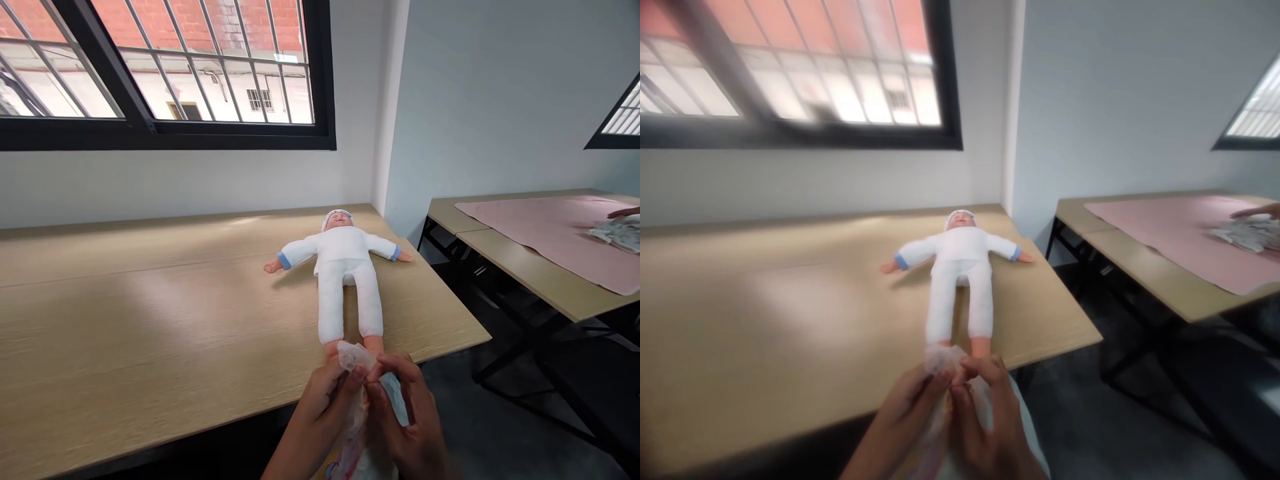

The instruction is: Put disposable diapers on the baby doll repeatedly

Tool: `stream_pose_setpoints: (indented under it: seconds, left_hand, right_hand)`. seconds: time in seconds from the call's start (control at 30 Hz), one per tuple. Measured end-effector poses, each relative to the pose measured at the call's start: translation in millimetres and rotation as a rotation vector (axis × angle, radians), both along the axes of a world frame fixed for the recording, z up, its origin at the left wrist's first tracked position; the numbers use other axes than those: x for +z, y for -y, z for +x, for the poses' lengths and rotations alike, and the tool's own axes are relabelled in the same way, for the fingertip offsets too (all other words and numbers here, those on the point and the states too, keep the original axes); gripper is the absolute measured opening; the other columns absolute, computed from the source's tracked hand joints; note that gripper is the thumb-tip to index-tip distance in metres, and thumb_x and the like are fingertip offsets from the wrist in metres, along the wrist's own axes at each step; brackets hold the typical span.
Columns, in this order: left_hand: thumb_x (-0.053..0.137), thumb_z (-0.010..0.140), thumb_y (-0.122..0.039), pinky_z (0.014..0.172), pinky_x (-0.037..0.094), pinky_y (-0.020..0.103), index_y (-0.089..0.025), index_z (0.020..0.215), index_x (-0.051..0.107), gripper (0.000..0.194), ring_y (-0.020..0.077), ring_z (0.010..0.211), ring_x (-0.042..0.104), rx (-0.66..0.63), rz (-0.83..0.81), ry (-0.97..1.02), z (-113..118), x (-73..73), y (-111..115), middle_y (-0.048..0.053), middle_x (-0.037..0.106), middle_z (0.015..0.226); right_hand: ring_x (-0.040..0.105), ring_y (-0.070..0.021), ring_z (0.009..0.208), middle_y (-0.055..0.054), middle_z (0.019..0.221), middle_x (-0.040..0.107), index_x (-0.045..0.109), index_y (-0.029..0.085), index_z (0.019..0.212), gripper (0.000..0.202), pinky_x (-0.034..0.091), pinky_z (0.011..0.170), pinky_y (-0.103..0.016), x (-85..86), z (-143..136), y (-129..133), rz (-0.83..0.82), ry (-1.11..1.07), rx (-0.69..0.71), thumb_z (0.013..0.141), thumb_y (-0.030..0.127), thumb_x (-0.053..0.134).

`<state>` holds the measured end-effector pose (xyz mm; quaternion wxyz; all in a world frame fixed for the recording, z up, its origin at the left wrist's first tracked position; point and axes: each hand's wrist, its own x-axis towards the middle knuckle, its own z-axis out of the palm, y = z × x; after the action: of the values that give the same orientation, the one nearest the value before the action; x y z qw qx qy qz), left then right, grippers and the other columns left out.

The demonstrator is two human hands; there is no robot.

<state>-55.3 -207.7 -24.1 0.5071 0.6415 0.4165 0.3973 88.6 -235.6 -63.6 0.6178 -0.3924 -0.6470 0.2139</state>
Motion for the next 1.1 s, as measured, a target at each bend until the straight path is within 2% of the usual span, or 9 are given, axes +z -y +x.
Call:
stream_pose_setpoints:
  seconds: [0.17,0.27,0.47,0.6,0.9,1.1]
  left_hand:
    - [0.048,0.093,-0.052,0.059,0.043,0.023,-0.016,0.079,0.062,0.041,0.0129,0.063,0.051,-0.04,-0.042,0.014,0.2,3.8,2.4,0.002,0.059,0.071]
    - [0.049,0.093,-0.05,0.06,0.042,0.022,-0.017,0.079,0.062,0.038,0.0126,0.064,0.05,-0.036,0.0,0.024,0.3,4.1,4.0,0.001,0.057,0.071]
    - [0.05,0.095,-0.045,0.064,0.044,0.022,-0.018,0.082,0.063,0.032,0.0134,0.071,0.052,-0.05,-0.008,0.038,-0.4,2.8,4.9,0.001,0.058,0.076]
    - [0.05,0.095,-0.043,0.065,0.044,0.022,-0.018,0.083,0.064,0.031,0.0132,0.072,0.052,-0.048,-0.022,0.087,-0.6,3.6,5.0,0.002,0.059,0.079]
    - [0.054,0.091,-0.048,0.058,0.04,0.019,-0.016,0.075,0.059,0.036,0.0106,0.064,0.046,-0.056,-0.104,0.176,0.5,5.3,8.3,-0.001,0.052,0.068]
    - [0.056,0.088,-0.054,0.059,0.043,0.021,-0.017,0.07,0.058,0.042,0.012,0.062,0.049,0.081,-0.094,0.147,-1.8,1.5,3.1,0.0,0.055,0.065]
  right_hand:
    - [0.065,-0.014,0.09,-0.002,0.097,0.063,0.052,0.029,0.119,0.029,0.055,0.08,-0.024,-2.4,-1.9,3.9,-0.142,-0.151,0.075,0.093,0.017,0.053]
    - [0.065,-0.0154,0.096,-0.003,0.1,0.064,0.053,0.028,0.118,0.025,0.054,0.084,-0.025,0.6,0.2,6.2,-0.26,-0.252,0.154,0.094,0.022,0.055]
    - [0.064,-0.0147,0.089,-0.002,0.094,0.062,0.054,0.026,0.111,0.018,0.053,0.081,-0.026,10.1,2.7,5.8,-0.396,-0.444,0.312,0.093,0.027,0.057]
    - [0.062,-0.0145,0.09,-0.002,0.094,0.059,0.055,0.027,0.107,0.014,0.051,0.082,-0.026,10.4,0.6,5.2,-0.398,-0.455,0.32,0.094,0.027,0.057]
    - [0.059,-0.0127,0.087,-0.001,0.095,0.055,0.051,0.027,0.098,0.007,0.05,0.078,-0.024,8.3,-3.8,7.5,-0.309,-0.467,0.37,0.095,0.022,0.054]
    - [0.058,-0.0131,0.087,-0.001,0.092,0.055,0.051,0.026,0.096,0.007,0.049,0.08,-0.025,7.8,-2.0,5.3,-0.234,-0.381,0.342,0.094,0.02,0.055]
